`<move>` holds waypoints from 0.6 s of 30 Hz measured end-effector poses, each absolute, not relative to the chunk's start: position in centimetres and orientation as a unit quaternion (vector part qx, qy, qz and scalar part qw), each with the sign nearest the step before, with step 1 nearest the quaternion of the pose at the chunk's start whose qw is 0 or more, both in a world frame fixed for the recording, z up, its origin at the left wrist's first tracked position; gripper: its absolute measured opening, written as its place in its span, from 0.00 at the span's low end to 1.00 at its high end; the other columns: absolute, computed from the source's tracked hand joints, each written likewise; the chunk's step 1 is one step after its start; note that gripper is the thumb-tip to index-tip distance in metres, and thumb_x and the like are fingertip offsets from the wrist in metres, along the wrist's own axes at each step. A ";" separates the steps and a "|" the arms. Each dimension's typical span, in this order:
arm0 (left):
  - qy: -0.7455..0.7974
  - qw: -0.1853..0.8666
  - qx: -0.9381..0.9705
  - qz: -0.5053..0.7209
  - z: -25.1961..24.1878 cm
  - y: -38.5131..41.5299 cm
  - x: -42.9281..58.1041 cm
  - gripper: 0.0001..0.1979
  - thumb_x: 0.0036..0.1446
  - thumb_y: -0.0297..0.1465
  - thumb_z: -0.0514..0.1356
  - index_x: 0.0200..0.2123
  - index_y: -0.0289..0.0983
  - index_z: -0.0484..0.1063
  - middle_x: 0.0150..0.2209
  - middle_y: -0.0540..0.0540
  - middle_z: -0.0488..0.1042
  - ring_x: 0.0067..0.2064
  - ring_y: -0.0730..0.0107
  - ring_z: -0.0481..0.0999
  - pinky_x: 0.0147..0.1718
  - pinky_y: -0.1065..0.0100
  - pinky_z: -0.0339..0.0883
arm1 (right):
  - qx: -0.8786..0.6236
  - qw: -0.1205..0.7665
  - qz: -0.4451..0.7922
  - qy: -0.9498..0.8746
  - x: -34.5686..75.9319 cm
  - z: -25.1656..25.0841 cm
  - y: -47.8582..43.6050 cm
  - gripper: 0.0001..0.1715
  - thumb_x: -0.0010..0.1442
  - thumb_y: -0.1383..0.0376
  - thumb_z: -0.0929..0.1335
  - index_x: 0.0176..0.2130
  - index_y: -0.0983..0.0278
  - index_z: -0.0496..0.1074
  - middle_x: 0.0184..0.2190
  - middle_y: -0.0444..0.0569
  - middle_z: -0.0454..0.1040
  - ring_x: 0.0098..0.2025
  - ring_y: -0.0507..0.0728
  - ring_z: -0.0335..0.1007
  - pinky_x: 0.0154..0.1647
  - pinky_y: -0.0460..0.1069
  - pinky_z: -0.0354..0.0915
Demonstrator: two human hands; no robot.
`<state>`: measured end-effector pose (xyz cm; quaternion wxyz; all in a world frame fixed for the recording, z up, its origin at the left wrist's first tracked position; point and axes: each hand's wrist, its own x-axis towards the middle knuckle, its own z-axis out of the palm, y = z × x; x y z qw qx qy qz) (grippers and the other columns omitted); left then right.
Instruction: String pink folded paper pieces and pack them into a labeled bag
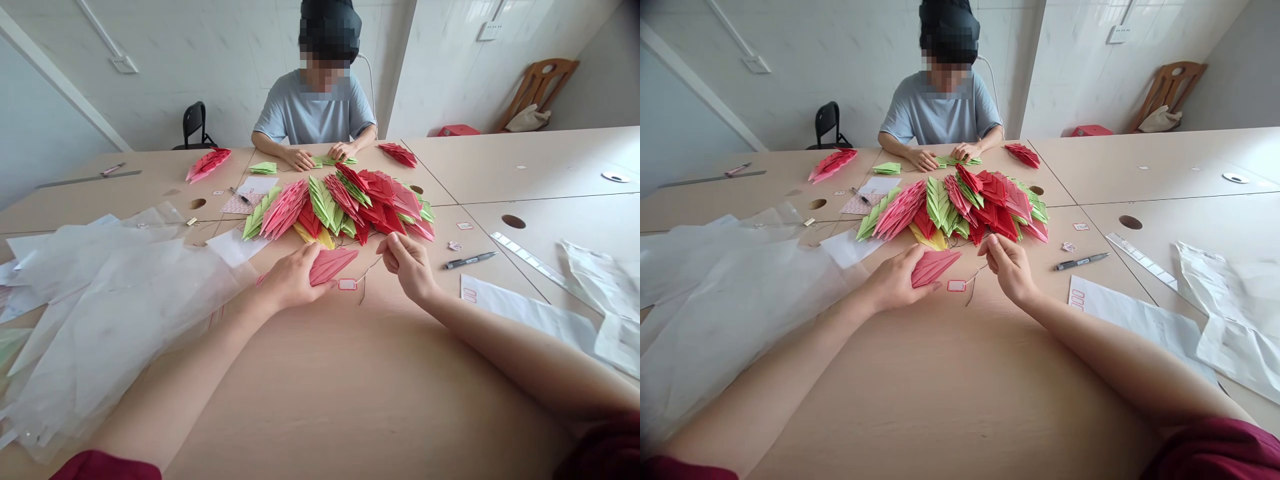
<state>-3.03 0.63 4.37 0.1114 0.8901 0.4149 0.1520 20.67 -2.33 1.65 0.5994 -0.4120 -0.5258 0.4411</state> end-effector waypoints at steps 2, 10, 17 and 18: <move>0.423 0.148 0.883 0.142 4.8 0.7 -3.2 0.25 0.53 0.48 0.60 0.49 0.41 0.61 0.45 0.44 0.72 0.42 0.57 0.74 0.37 0.63 0.64 | -0.408 0.633 0.431 -0.497 20.9 1.7 -2.0 0.22 0.64 0.49 0.64 0.28 0.63 0.69 0.16 0.37 0.50 0.18 0.47 0.44 0.19 0.46 0.43; 0.435 0.286 0.845 0.125 6.4 0.6 -3.5 0.26 0.52 0.48 0.61 0.50 0.41 0.65 0.40 0.45 0.74 0.39 0.60 0.74 0.38 0.63 0.65 | -0.419 0.683 0.396 -0.449 21.1 1.4 -1.4 0.23 0.63 0.48 0.64 0.27 0.62 0.68 0.16 0.37 0.50 0.18 0.47 0.43 0.18 0.45 0.41; 0.403 0.542 0.710 0.199 6.6 0.7 -3.7 0.23 0.60 0.46 0.50 0.52 0.40 0.69 0.46 0.44 0.75 0.49 0.57 0.72 0.48 0.60 0.65 | -0.406 0.693 0.383 -0.457 20.9 1.8 -1.8 0.23 0.62 0.47 0.64 0.28 0.62 0.68 0.16 0.37 0.49 0.18 0.47 0.44 0.18 0.46 0.42; 0.399 0.572 0.686 0.208 6.6 0.8 -3.8 0.22 0.61 0.44 0.49 0.52 0.40 0.70 0.46 0.44 0.75 0.49 0.57 0.73 0.47 0.60 0.66 | -0.407 0.693 0.381 -0.458 20.9 1.9 -1.8 0.23 0.62 0.47 0.64 0.28 0.62 0.68 0.16 0.37 0.49 0.18 0.47 0.44 0.18 0.46 0.42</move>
